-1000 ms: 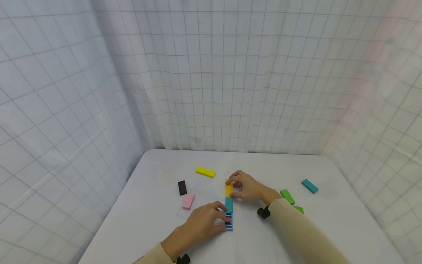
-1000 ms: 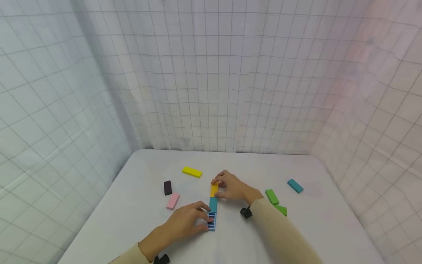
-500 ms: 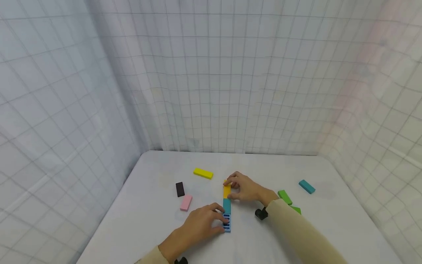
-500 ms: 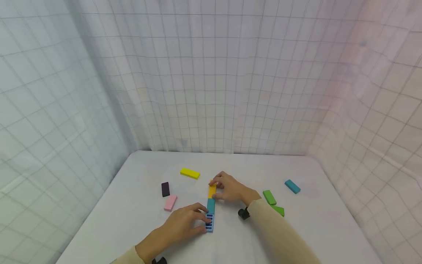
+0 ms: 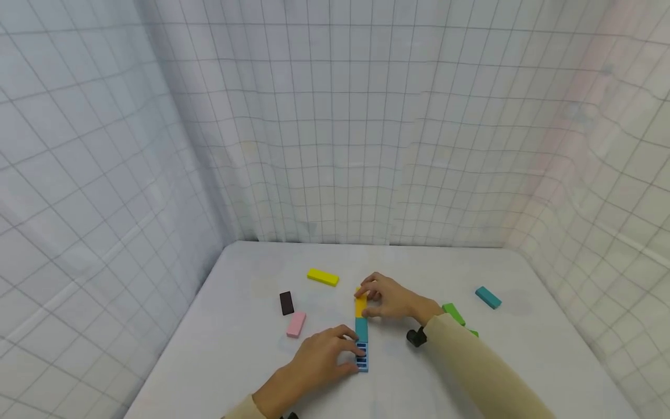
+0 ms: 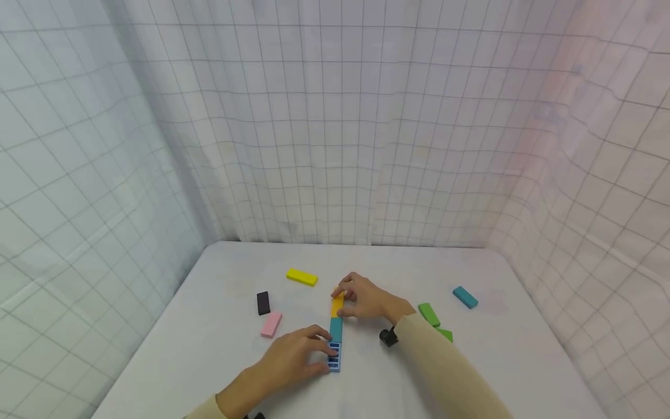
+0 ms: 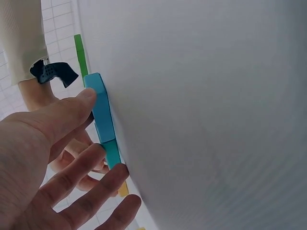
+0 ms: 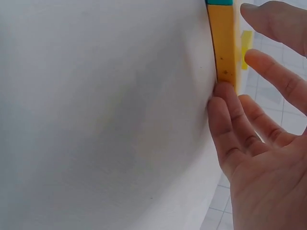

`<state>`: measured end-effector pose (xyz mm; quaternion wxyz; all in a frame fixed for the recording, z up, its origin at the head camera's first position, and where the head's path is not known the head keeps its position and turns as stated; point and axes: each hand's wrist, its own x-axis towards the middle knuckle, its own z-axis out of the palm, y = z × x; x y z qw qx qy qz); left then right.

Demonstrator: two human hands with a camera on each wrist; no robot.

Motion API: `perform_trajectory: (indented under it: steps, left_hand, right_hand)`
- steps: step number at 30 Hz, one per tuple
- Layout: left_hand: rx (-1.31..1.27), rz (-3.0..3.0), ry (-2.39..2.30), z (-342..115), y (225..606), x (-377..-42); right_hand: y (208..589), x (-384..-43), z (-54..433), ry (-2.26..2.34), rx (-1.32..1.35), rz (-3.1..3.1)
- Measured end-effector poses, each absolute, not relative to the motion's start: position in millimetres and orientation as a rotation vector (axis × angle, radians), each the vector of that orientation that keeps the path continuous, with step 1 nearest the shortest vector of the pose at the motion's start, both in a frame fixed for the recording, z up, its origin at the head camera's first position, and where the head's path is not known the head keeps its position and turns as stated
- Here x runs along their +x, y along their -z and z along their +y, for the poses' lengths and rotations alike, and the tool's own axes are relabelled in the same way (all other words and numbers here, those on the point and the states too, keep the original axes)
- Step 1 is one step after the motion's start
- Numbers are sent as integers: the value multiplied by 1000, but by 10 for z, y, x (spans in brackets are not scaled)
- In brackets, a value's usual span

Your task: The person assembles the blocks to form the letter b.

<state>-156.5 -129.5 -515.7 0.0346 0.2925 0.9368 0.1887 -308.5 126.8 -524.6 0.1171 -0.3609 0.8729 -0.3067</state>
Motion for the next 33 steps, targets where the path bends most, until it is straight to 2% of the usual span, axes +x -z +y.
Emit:
perform_trajectory:
  steps: [13,20,33]
  left_hand:
    - [890,2872,-538,-1239,5090,-1630]
    - [852,2890,-528,-1283,5065,-1662]
    - [851,2839,-578,-1265,5087,-1582]
  right_hand:
    - [5071,-3321,1087,880,-979,2676]
    - [4989,-3458,805,900,-1016,2674]
    - [5115,-3480,530,919,-869,2708]
